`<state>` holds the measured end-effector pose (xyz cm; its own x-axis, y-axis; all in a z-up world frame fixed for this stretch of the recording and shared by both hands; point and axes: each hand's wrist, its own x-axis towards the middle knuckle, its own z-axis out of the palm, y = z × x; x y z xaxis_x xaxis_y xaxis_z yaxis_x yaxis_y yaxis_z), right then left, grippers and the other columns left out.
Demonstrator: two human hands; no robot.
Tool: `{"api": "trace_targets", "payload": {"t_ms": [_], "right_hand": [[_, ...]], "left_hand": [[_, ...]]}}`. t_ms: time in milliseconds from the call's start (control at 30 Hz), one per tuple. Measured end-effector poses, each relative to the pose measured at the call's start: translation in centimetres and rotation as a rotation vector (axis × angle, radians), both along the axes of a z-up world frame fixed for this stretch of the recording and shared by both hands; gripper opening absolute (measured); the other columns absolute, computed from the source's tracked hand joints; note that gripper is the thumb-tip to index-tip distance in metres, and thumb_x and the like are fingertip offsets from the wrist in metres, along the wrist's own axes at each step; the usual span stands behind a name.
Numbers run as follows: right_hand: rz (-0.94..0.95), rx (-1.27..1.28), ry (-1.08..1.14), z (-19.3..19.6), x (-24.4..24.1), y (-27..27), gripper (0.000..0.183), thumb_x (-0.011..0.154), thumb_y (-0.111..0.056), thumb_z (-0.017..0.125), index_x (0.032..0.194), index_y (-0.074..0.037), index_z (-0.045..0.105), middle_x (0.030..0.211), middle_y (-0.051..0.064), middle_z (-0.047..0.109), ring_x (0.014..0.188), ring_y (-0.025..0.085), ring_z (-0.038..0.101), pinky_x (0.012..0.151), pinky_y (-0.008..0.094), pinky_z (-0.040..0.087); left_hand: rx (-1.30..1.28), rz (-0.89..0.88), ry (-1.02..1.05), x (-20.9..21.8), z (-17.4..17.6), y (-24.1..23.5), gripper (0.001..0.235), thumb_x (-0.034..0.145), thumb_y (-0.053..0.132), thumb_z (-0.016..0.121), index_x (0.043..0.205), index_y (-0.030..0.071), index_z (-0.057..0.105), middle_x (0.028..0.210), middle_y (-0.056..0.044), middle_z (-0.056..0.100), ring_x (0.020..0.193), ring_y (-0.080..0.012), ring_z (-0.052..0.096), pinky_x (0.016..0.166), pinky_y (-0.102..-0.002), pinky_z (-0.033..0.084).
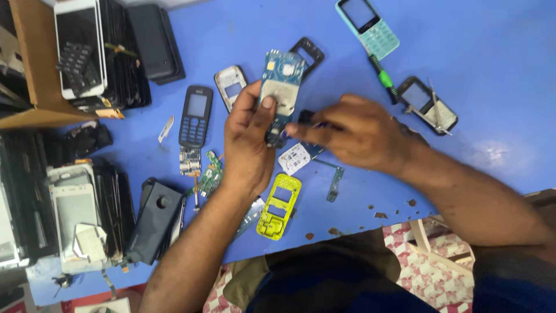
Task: The person uses a small screwdriver to remove screws from a mobile phone circuit board and then uses a plastic pry tool to separate the keypad from the phone casing. The person handles multiple disassembled phone parts on a blue workbench.
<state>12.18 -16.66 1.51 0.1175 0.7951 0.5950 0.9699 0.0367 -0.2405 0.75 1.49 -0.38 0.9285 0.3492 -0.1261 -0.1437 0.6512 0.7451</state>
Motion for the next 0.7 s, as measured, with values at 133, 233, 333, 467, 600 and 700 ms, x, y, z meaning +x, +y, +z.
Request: {"api": "trace_targets", "payload": {"t_ms": [133, 233, 333, 467, 600, 700], "right_hand": [[-0.146, 0.015, -0.064, 0.6, 0.6, 0.2, 0.04, 0.094, -0.001, 0.078, 0.13, -0.019, 0.077, 0.094, -0.001, 0.071, 0.076, 0.014, 0.062, 0.066, 0.031, 0.046], [-0.075, -0.035, -0.014, 1.0, -0.5, 0.5, 0.034, 0.094, -0.012, 0.081, 0.125, -0.024, 0.075, 0.093, -0.002, 0.07, 0.074, 0.015, 0.059, 0.065, 0.033, 0.043], [0.045, -0.099, -0.069, 1.2, -0.8, 0.8, 0.037, 0.091, -0.015, 0.079, 0.125, -0.031, 0.076, 0.095, -0.002, 0.072, 0.068, 0.014, 0.056, 0.062, 0.03, 0.042], [0.117, -0.064, -0.119, 0.9, 0.2, -0.1, 0.036, 0.094, -0.018, 0.076, 0.125, -0.035, 0.077, 0.093, 0.0, 0.069, 0.069, 0.013, 0.058, 0.061, 0.031, 0.042], [0.107, -0.05, -0.103, 0.4, 1.3, -0.7, 0.039, 0.092, -0.015, 0.076, 0.128, -0.032, 0.076, 0.094, 0.0, 0.069, 0.072, 0.015, 0.059, 0.065, 0.031, 0.046], [0.011, -0.032, -0.039, 0.1, 0.9, -0.3, 0.041, 0.092, -0.011, 0.076, 0.13, -0.029, 0.075, 0.096, -0.002, 0.07, 0.074, 0.013, 0.06, 0.066, 0.032, 0.046]], "left_hand": [[-0.004, -0.032, -0.04, -0.1, -0.5, -0.2, 0.026, 0.111, 0.008, 0.055, 0.136, 0.0, 0.055, 0.121, -0.007, 0.067, 0.11, -0.0118, 0.063, 0.1, -0.028, 0.053], [-0.024, -0.044, -0.058, -0.3, -0.5, -0.2, 0.026, 0.113, 0.008, 0.054, 0.137, -0.001, 0.053, 0.121, -0.008, 0.067, 0.109, -0.0124, 0.063, 0.098, -0.029, 0.053], [-0.008, -0.028, -0.037, -0.2, -0.2, 0.0, 0.026, 0.113, 0.007, 0.053, 0.138, -0.001, 0.054, 0.119, -0.008, 0.067, 0.105, -0.0121, 0.063, 0.095, -0.029, 0.053], [-0.02, 0.015, -0.077, -0.3, 0.2, 0.0, 0.02, 0.114, 0.006, 0.052, 0.133, 0.0, 0.054, 0.121, -0.007, 0.067, 0.107, -0.011, 0.063, 0.099, -0.029, 0.053], [0.15, 0.092, -0.021, -0.3, 0.2, 0.0, 0.019, 0.112, 0.004, 0.053, 0.13, 0.0, 0.057, 0.118, -0.005, 0.067, 0.105, -0.0082, 0.062, 0.097, -0.026, 0.052], [0.32, 0.127, -0.001, -0.3, -0.2, -0.1, 0.017, 0.112, 0.003, 0.056, 0.128, 0.0, 0.058, 0.115, -0.003, 0.066, 0.103, -0.0062, 0.06, 0.093, -0.023, 0.05]]}}
